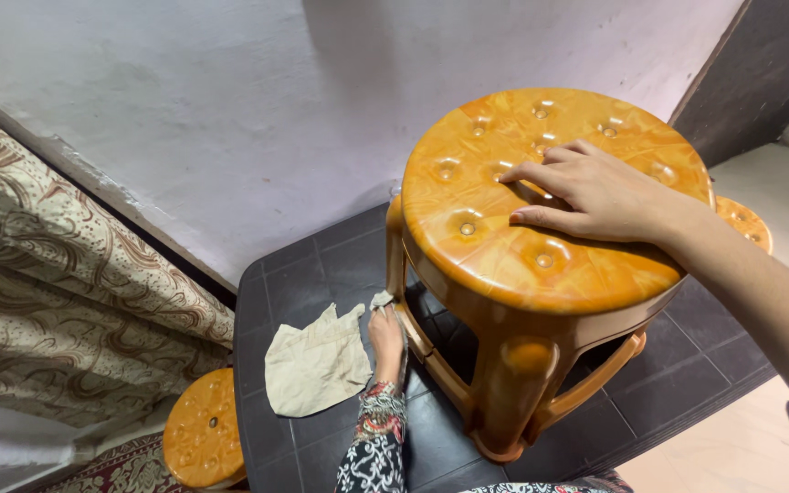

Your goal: The person wipes the top and sides of an orange plastic stool with a light-colored cloth. They rotate the stool to access different areas and continue wiping the surface and legs repeatedly.

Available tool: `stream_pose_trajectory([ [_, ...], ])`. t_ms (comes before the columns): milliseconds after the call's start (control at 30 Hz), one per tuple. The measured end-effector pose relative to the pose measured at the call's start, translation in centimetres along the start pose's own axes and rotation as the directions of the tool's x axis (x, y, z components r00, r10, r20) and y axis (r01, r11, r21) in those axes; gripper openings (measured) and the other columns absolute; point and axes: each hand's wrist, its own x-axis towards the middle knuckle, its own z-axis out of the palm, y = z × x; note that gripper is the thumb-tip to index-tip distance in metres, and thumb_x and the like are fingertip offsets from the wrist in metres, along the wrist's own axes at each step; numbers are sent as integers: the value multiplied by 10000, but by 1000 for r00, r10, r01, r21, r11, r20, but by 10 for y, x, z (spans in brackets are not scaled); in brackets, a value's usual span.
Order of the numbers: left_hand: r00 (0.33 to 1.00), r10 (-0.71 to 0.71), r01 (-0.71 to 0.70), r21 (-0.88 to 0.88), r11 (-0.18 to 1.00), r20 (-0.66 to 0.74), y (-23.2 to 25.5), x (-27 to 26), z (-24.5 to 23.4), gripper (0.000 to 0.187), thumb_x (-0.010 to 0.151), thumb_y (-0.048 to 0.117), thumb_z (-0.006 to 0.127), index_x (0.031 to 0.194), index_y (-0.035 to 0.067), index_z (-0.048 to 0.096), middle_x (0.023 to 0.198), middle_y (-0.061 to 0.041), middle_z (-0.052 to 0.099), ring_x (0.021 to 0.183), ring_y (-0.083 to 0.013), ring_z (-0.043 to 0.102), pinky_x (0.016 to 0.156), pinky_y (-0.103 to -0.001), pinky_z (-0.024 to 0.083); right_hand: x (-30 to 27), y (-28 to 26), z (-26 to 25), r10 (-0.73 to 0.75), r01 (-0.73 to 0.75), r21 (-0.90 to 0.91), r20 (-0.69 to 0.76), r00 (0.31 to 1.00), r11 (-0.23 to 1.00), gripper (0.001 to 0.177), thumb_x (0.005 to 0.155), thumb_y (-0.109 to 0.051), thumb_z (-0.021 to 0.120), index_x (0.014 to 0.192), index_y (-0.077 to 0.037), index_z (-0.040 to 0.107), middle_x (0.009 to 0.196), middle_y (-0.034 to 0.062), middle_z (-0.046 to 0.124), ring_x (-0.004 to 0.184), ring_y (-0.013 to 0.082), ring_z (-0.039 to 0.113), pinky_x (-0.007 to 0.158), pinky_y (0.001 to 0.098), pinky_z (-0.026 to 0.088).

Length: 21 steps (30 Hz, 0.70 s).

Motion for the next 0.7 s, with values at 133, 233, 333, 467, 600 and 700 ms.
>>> stream_pose_trajectory([
  [133, 951, -263, 265, 9, 964, 164, -45, 19, 10, 588, 1033, 441, 416, 1030, -59, 725, 976, -320, 712, 981, -484, 673, 868, -550, 487, 2, 2, 1, 4, -4, 23, -1, 1000, 1000, 549, 910, -530, 574, 1320, -166, 612, 919, 120, 683, 992, 324, 588, 980, 454, 419],
  [233, 961, -221, 215, 54, 975, 165, -41, 36, 10, 606, 1021, 465, 401, 1030, -39, 738, 966, -320, 707, 967, -475, 671, 850, -542, 483, 2, 5, 3, -23, 23, 29, -12, 1000, 999, 531, 931, -519, 567, 1320, -161, 615, 935, 123, 687, 995, 329, 589, 996, 461, 410],
  [333, 977, -181, 184, -18, 983, 113, -2, 54, -2, 617, 1032, 472, 413, 936, -48, 731, 819, -287, 689, 800, -414, 669, 735, -523, 462, 3, 8, 4, -38, 39, 31, -36, 999, 999, 517, 940, -506, 567, 1313, -152, 619, 945, 131, 690, 1000, 340, 587, 990, 464, 407],
  [467, 995, -80, 91, -234, 968, 57, 92, 63, -36, 652, 1058, 478, 448, 786, -82, 639, 584, -153, 551, 567, -214, 534, 569, -448, 405, 8, 10, 6, -36, 37, 38, -31, 999, 999, 496, 954, -490, 552, 1303, -144, 614, 942, 135, 693, 969, 313, 628, 1020, 457, 416],
  [600, 997, 24, 21, -606, 795, 67, 187, 75, -74, 516, 1041, 457, 455, 1166, 17, 694, 880, -31, 674, 750, -159, 585, 670, -347, 484, 5, 11, 9, -20, 26, 61, -92, 996, 998, 454, 960, -416, 591, 1290, -106, 629, 936, 174, 675, 976, 348, 619, 895, 455, 474],
  [700, 972, 220, -97, -703, 704, 86, 251, 85, -85, 525, 1087, 398, 423, 1448, 23, 496, 1425, -35, 526, 1309, -131, 507, 1095, -289, 403, -1, 14, 11, -64, 86, 92, -215, 974, 992, 313, 979, -310, 613, 1168, -67, 674, 993, 176, 662, 952, 337, 633, 829, 437, 510],
])
